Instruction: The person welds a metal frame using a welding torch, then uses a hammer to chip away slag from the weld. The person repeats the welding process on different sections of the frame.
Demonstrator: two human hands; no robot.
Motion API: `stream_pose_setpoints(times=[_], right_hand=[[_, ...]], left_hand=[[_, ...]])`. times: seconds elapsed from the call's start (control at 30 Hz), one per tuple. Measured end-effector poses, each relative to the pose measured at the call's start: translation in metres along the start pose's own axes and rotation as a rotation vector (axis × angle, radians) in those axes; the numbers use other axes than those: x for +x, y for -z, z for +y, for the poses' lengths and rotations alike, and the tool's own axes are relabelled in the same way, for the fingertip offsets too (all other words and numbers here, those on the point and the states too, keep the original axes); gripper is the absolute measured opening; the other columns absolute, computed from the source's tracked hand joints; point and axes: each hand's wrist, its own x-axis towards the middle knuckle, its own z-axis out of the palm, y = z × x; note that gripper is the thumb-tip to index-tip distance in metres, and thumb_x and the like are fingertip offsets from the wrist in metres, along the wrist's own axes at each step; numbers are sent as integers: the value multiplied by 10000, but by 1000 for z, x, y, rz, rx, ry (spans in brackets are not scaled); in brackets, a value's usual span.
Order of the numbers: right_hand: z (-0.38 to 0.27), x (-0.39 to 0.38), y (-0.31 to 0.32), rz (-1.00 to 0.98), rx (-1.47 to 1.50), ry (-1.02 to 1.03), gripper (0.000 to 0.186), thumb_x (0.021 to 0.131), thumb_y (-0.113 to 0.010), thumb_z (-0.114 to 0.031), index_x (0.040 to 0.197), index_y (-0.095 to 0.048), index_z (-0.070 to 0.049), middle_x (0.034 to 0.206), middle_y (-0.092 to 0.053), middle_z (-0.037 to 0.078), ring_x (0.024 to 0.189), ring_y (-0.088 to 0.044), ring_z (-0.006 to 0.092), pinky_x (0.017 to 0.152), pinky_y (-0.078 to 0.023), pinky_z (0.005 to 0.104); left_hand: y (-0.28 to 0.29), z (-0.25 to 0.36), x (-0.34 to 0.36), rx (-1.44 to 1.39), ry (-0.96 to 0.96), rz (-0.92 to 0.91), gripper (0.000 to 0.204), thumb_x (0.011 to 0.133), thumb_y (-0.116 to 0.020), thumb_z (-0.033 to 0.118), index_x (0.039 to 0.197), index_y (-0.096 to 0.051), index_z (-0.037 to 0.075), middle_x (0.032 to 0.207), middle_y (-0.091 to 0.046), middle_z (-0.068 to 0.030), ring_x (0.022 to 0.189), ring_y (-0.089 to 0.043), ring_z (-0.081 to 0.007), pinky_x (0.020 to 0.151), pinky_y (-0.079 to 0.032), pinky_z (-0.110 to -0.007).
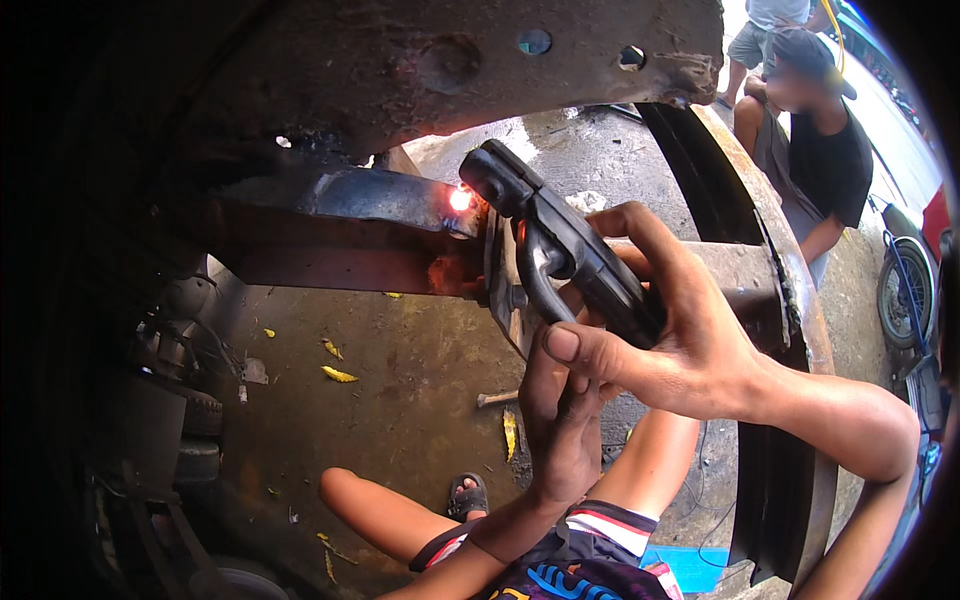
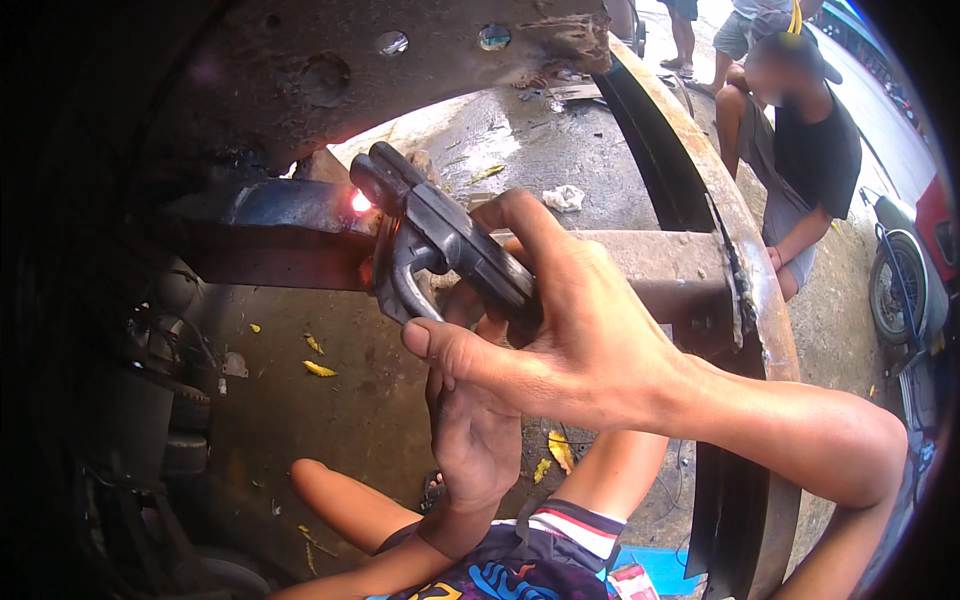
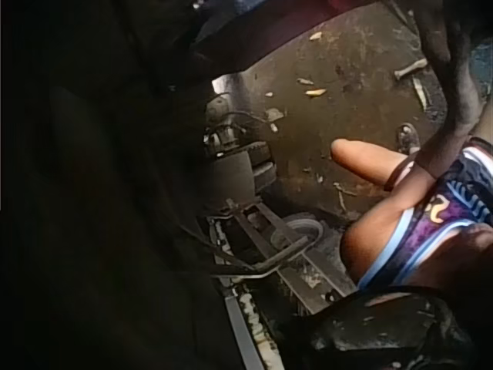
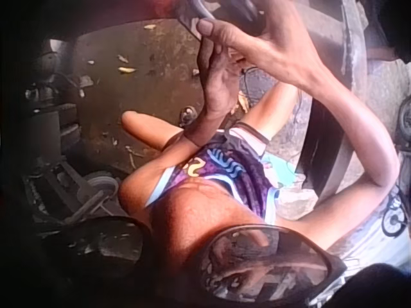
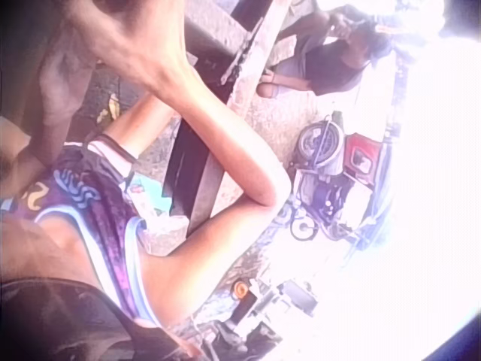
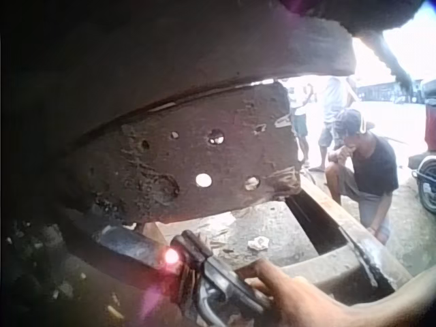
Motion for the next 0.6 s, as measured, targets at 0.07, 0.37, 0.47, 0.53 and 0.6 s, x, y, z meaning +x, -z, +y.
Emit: stream_pose_setpoints(times=[0.07,0.37,0.47,0.53,0.6], right_hand=[[-1,0,2,8,1,3,735,832,-812,-327,1318,-394,34,936,-643,96,872,-608,123,742,-518,279],[-2,11,6,48,-58,46,699,851,-759,-315,1340,-455,81,959,-643,106,890,-593,126,809,-491,290],[0,11,7,57,-68,72,698,850,-744,-312,1340,-469,103,948,-638,101,883,-589,121,794,-489,276],[-2,10,6,62,-59,71,707,845,-742,-305,1341,-466,118,942,-636,98,872,-589,118,780,-489,268],[-5,9,7,49,-69,40,715,849,-741,-314,1337,-462,127,938,-637,97,870,-595,118,769,-490,261]], left_hand=[[-2,0,2,3,-1,-12,799,951,-545,416,1538,-179,17,1560,-294,-180,1440,-324,-274,1168,-283,-429],[-3,-1,13,6,32,22,755,958,-562,345,1528,-207,-1,1541,-321,-193,1419,-355,-272,1167,-287,-427],[-2,-6,14,1,23,5,766,956,-566,348,1530,-202,-5,1549,-306,-202,1431,-338,-278,1173,-277,-434],[-2,-6,14,13,20,3,780,953,-568,354,1532,-192,-9,1559,-290,-207,1443,-321,-282,1177,-267,-440],[-3,-3,13,18,21,-8,789,957,-561,365,1535,-180,-14,1569,-269,-211,1453,-302,-287,1180,-260,-446]])
